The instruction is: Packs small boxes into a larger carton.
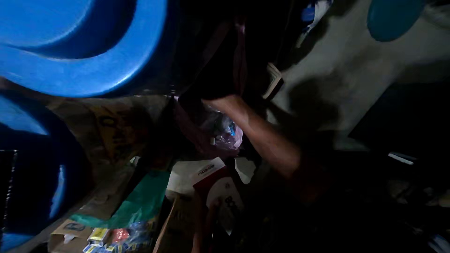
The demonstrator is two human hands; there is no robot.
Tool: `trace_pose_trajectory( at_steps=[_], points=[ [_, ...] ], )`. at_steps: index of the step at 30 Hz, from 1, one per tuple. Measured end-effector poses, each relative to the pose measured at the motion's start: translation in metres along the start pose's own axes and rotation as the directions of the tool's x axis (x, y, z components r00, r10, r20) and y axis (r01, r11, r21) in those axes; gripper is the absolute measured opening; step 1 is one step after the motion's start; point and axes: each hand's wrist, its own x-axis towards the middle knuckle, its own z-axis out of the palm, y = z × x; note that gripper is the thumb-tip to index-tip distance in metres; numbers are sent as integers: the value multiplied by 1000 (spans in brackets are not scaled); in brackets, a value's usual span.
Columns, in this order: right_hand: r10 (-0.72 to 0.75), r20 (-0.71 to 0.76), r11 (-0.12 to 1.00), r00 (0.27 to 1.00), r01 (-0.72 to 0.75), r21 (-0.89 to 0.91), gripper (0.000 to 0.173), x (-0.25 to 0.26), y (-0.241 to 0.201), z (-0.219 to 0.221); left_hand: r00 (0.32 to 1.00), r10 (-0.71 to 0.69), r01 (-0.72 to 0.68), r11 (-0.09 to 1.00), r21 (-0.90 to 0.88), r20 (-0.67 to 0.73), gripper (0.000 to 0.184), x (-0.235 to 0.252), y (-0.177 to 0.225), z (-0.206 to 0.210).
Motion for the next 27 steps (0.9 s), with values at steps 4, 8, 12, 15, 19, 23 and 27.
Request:
trace_pose_trajectory(
  at_steps=[4, 8, 12, 15, 19, 23, 27],
  points=[
    [-20, 137, 998, 990, 11, 60, 46, -88, -39, -55, 998, 54, -55, 998, 17, 41, 87, 9, -4, 29],
    [-255, -115, 894, 960, 279, 349, 37, -189, 13, -53, 997, -8, 0, 992, 124, 72, 93, 12, 27, 74],
    [153, -68, 717, 986, -64, 694, 47, -269, 101, -100, 987, 162, -150, 945, 291, -17, 81, 11, 22, 146],
    [276, 189, 556, 942, -317, 769, 77, -317, 179, -135, 972, 232, -218, 948, 233, -36, 59, 20, 54, 236],
    [398, 198, 357, 896, -350, 866, 48, -373, 249, -181, 960, 269, -274, 959, 68, 79, 45, 26, 104, 373],
    [606, -11, 326, 796, -235, 916, 23, -402, 321, -237, 907, 277, -330, 935, 127, 317, 69, 25, 145, 475],
    [617, -73, 285, 784, -136, 949, 32, -401, 376, -277, 877, 291, -342, 937, 70, 382, 61, 36, 175, 534]
  ],
)
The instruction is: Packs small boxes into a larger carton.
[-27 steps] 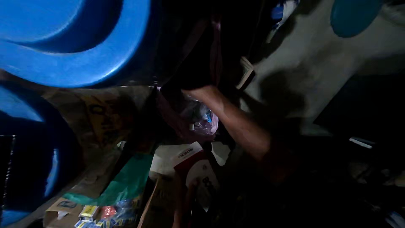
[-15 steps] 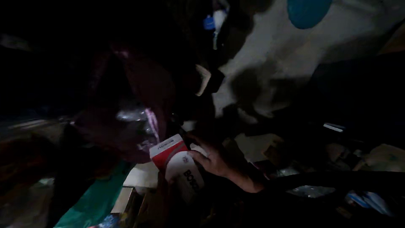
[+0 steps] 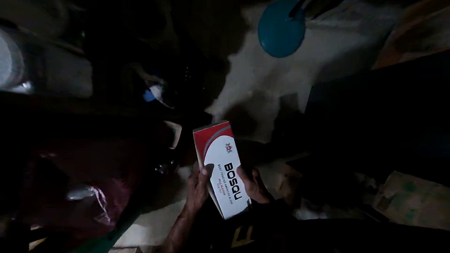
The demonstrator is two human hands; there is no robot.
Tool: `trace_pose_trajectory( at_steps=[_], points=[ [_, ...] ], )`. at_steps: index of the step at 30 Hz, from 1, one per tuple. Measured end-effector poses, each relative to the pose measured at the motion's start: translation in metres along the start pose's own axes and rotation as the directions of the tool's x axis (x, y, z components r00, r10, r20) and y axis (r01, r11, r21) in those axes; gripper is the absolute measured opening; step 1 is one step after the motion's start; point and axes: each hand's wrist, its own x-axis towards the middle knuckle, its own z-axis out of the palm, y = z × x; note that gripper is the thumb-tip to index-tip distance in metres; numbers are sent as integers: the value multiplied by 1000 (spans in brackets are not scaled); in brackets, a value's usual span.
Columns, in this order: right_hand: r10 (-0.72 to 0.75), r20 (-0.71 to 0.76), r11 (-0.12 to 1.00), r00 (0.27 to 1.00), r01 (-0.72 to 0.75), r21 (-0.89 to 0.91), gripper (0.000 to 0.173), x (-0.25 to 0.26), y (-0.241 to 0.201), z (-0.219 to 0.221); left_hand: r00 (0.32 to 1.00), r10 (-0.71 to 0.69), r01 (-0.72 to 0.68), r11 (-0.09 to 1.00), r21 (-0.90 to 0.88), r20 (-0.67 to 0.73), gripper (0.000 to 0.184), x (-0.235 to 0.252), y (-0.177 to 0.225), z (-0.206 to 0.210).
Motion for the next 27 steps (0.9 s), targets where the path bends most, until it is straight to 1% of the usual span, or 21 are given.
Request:
trace_pose_trajectory(
  at_steps=[1, 3, 4, 5, 6, 7, 8, 10, 12, 14, 15, 16, 18, 20, 21, 23, 24, 26, 27],
  points=[
    [8, 14, 1000, 1000, -8, -3, 32, 13, -11, -7, 1000, -5, 5, 999, -33, -16, 55, 11, 8, 7],
    [14, 34, 997, 999, -11, -73, 32, 45, -32, -17, 999, -12, 9, 996, -86, -40, 49, 36, 23, 16],
    [-16, 42, 992, 999, 21, -124, 32, 65, -41, -19, 999, -21, 16, 995, -101, -46, 47, 50, 29, 20],
    [-76, 40, 978, 996, 83, -192, 33, 86, -52, -20, 998, -24, 18, 995, -94, -58, 48, 67, 36, 24],
    [-138, 86, 950, 987, 157, -272, 45, 109, -65, -22, 997, -27, 23, 998, -59, -72, 48, 88, 45, 30],
    [-162, 164, 910, 973, 212, -357, 60, 132, -80, -25, 996, -32, 31, 999, -14, -77, 49, 110, 56, 36],
    [-198, 205, 861, 959, 270, -430, 72, 153, -94, -25, 997, -34, 35, 999, 23, -66, 49, 135, 67, 43],
    [-298, 189, 786, 936, 353, -507, 87, 193, -118, -22, 1000, -11, 12, 997, 71, -23, 51, 190, 89, 56],
    [-318, 139, 775, 938, 342, -532, 93, 228, -146, -27, 999, 29, -31, 991, 128, 21, 54, 236, 118, 72],
    [-349, 76, 770, 934, 332, -544, 98, 264, -180, -38, 994, 82, -95, 976, 197, 71, 58, 277, 156, 88],
    [-319, 41, 772, 947, 284, -568, 99, 275, -200, -41, 991, 100, -117, 967, 225, 86, 61, 290, 173, 96],
    [-307, 1, 766, 952, 248, -593, 98, 284, -216, -44, 988, 112, -135, 963, 232, 111, 62, 302, 189, 103],
    [-379, -33, 722, 925, 273, -636, 92, 311, -242, -52, 979, 149, -174, 967, 184, 141, 60, 331, 215, 114],
    [-417, 13, 694, 909, 328, -641, 89, 341, -266, -67, 971, 191, -204, 975, 86, 143, 58, 365, 232, 121],
    [-388, 46, 705, 920, 329, -628, 89, 356, -278, -74, 971, 196, -203, 978, 40, 135, 57, 383, 238, 124],
    [-322, 106, 766, 941, 325, -554, 88, 385, -306, -89, 974, 203, -204, 979, 4, 103, 53, 418, 251, 128],
    [-300, 127, 805, 945, 323, -497, 84, 400, -323, -98, 974, 212, -212, 977, -12, 78, 51, 437, 259, 131],
    [-290, 157, 853, 944, 330, -405, 64, 436, -357, -119, 972, 233, -232, 971, -60, 10, 44, 475, 277, 138],
    [-318, 155, 855, 935, 354, -379, 53, 456, -373, -130, 970, 240, -241, 966, -96, -22, 42, 492, 287, 143]
  ],
)
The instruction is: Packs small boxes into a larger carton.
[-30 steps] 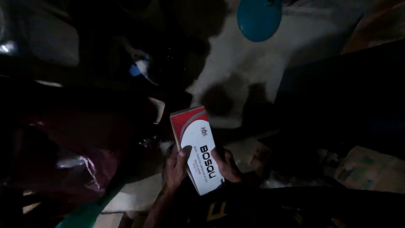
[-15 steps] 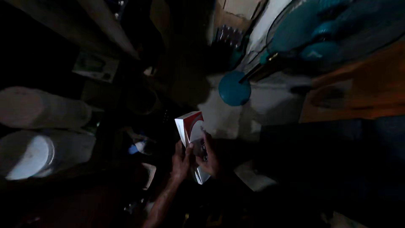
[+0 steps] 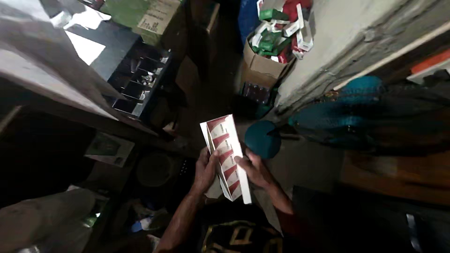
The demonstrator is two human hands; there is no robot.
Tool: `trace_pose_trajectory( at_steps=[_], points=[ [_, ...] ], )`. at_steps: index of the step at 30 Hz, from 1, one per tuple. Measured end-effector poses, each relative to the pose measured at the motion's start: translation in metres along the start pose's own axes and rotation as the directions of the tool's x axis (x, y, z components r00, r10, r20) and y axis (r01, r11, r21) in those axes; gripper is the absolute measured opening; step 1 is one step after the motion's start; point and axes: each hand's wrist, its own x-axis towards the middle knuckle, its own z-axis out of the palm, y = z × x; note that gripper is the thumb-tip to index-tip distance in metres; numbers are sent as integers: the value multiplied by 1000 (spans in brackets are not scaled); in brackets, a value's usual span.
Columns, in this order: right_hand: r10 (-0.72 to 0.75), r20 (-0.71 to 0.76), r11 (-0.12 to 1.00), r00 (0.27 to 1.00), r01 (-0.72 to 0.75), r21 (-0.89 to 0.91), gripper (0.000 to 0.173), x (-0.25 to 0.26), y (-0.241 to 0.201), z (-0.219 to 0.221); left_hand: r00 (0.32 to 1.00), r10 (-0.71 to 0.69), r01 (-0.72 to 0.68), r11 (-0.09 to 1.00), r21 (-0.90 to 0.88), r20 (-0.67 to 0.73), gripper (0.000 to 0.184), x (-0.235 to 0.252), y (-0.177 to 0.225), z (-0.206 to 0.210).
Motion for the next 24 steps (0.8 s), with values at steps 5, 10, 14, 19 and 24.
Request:
trace_pose_trajectory(
  at_steps=[5, 10, 14, 19, 24],
  points=[
    [-182, -230, 927, 956, 88, -366, 40, 123, -24, -77, 970, 64, -68, 998, -11, -234, 44, 94, 22, 34],
    [-155, -187, 809, 970, 16, -587, 24, 218, -64, -87, 919, 74, -54, 997, 63, -388, 54, 166, 40, 69],
    [-115, 1, 838, 993, 98, -537, 50, 273, -67, -73, 900, 125, -115, 992, 48, -417, 59, 217, 62, 85],
    [-269, 102, 893, 958, 288, -345, 75, 347, -57, -73, 873, 209, -253, 967, -41, -440, 54, 290, 66, 72],
    [-431, -5, 845, 902, 402, -351, 73, 416, -72, -47, 911, 169, -226, 968, -113, -376, 63, 373, 89, 33]
  ],
)
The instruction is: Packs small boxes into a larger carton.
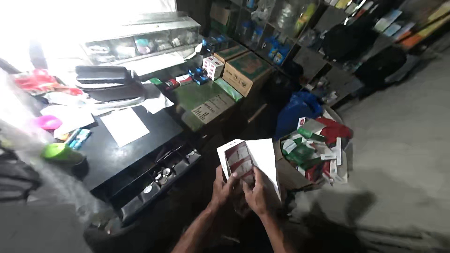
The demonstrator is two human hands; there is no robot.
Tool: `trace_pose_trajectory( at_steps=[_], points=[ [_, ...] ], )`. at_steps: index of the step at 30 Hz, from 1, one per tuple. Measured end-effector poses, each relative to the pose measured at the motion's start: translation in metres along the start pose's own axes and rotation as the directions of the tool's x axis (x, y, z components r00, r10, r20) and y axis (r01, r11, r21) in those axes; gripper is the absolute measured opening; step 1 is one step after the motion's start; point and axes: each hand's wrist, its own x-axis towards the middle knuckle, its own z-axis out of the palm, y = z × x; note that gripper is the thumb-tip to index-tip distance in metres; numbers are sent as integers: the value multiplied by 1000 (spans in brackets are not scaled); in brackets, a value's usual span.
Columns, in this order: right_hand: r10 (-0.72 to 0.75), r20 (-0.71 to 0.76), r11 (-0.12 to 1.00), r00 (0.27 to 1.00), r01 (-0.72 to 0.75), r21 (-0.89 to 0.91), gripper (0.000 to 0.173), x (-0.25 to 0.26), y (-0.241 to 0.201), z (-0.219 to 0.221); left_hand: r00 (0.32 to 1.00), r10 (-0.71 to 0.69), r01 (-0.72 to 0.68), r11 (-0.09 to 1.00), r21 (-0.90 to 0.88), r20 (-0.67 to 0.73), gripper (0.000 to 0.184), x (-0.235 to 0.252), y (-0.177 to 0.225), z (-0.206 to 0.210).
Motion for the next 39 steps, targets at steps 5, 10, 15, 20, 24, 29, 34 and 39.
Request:
trace_pose_trajectory(
  at_steps=[5, 10, 15, 20, 24, 29, 34, 39],
  points=[
    [-29, 53, 995, 998, 24, 99, 68, 73, -17, 6, 996, -83, 81, 995, -66, -33, 59, 77, 33, -13],
    [-100, 216, 995, 971, 92, 48, 55, 139, -47, 21, 978, -69, 29, 980, -195, -197, 49, 117, 40, -36],
    [-153, 392, 987, 907, 118, 112, 61, 186, -78, 55, 921, -78, 6, 983, -185, -382, 50, 144, 45, -71],
    [-443, 380, 894, 812, 370, 251, 50, 207, -130, 68, 814, -41, -87, 978, -192, -579, 48, 167, 44, -107],
    [-634, 274, 718, 723, 419, 557, 53, 255, -154, 42, 683, -37, -132, 976, -173, -730, 45, 177, 42, -119],
    [-430, 343, 824, 835, 207, 528, 59, 404, -112, 67, 485, -43, -86, 992, -97, -874, 44, 170, 39, -114],
    [44, 655, 890, 754, -327, 317, 59, 500, -32, 208, 310, -15, 1, 1000, -16, -950, 40, 174, 40, -107],
    [-37, 780, 998, 625, 63, -4, 60, 534, -33, 248, 282, -30, 69, 998, -11, -959, 41, 178, 45, -105]
  ],
)
